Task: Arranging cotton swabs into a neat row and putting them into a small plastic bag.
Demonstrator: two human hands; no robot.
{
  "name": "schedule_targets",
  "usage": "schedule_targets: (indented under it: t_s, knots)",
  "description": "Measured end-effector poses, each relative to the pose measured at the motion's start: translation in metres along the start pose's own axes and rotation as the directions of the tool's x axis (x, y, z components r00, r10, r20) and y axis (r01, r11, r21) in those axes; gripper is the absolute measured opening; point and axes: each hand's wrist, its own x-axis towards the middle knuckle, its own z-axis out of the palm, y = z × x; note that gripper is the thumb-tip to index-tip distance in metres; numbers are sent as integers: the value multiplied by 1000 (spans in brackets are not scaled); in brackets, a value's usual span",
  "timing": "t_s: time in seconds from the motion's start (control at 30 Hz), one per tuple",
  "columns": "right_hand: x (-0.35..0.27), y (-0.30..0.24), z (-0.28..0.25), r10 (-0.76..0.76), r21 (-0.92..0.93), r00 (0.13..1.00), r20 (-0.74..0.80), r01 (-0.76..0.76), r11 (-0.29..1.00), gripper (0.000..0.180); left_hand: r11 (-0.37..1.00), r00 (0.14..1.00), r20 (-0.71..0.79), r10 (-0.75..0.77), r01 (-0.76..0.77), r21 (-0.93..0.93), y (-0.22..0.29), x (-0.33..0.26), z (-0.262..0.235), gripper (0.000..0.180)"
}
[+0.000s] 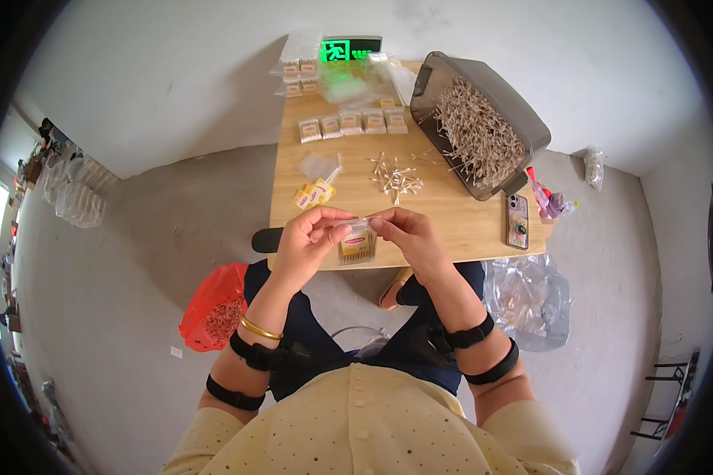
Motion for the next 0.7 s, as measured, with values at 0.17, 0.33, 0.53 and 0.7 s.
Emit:
schedule_targets:
  t_s: [0.17, 0.33, 0.53, 0.7]
  knots:
    - [11, 16, 0, -32, -69, 998, -54, 28, 997, 21, 994, 997, -65, -41, 47, 98, -24, 12, -9, 22]
    - [25, 45, -14, -55, -124, 996, -75, 46, 991, 22, 976, 996, -79, -48, 64, 209, -49, 24, -8, 19]
    - [33, 74, -25, -44, -235, 994, -96, 21, 972, 18, 939, 992, -118, 36, 6, 343, -85, 33, -2, 14]
    - [36, 105, -28, -65, -316, 990, -127, 22, 948, 17, 889, 984, -179, 16, 68, 453, -108, 30, 8, 10]
